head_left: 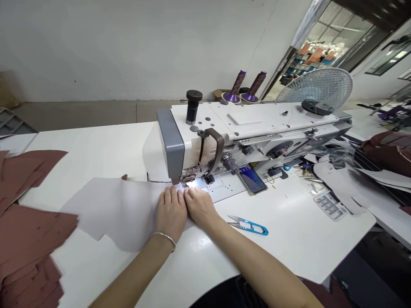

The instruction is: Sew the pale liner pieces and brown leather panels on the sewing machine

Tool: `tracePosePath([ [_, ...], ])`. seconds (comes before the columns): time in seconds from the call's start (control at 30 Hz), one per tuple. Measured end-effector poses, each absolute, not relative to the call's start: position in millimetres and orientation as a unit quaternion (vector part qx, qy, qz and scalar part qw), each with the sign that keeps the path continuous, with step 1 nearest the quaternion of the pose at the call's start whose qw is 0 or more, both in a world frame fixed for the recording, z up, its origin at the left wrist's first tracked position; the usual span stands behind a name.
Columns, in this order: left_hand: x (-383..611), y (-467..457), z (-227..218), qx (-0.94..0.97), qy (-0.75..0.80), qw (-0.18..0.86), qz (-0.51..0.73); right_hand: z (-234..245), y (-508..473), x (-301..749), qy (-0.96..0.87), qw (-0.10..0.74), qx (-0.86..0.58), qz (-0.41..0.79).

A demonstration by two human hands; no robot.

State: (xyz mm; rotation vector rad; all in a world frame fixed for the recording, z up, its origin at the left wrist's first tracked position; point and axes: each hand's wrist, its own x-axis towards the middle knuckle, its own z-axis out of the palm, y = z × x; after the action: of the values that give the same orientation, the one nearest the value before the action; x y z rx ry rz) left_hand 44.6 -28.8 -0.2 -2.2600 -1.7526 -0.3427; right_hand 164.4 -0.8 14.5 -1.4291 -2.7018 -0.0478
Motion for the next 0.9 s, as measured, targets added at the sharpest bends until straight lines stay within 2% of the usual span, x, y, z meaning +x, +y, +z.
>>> tracePosePath([
  [0.1,46.8,-30.1,0.2,-0.771,-0.610,0.152,-0.104,15.0,-1.1,164.3,-0.876,0.046,-0.479,-0.013],
  [0.37,33.7,-20.8,4.6,-0.796,-0.583,0.119,-0.112,23.6,-4.1,164.3,-0.847,0.032,-0.531,0.002],
  [0.57,38.2,-23.8,1.3,-0.787,-0.597,0.110,-0.110,21.7,-3.0,166.8,-0.847,0.052,-0.529,-0.001],
  [0.73,10.1,-5.9,1.9,-0.831,-0.539,0.085,-0.107,18.8,-8.1,169.4,-0.850,0.066,-0.521,-0.030],
  [0.9,2.5,-1.1,12.6,-0.837,-0.520,0.128,-0.110,16.7,-9.8,168.2,-0.853,0.062,-0.517,-0.030],
])
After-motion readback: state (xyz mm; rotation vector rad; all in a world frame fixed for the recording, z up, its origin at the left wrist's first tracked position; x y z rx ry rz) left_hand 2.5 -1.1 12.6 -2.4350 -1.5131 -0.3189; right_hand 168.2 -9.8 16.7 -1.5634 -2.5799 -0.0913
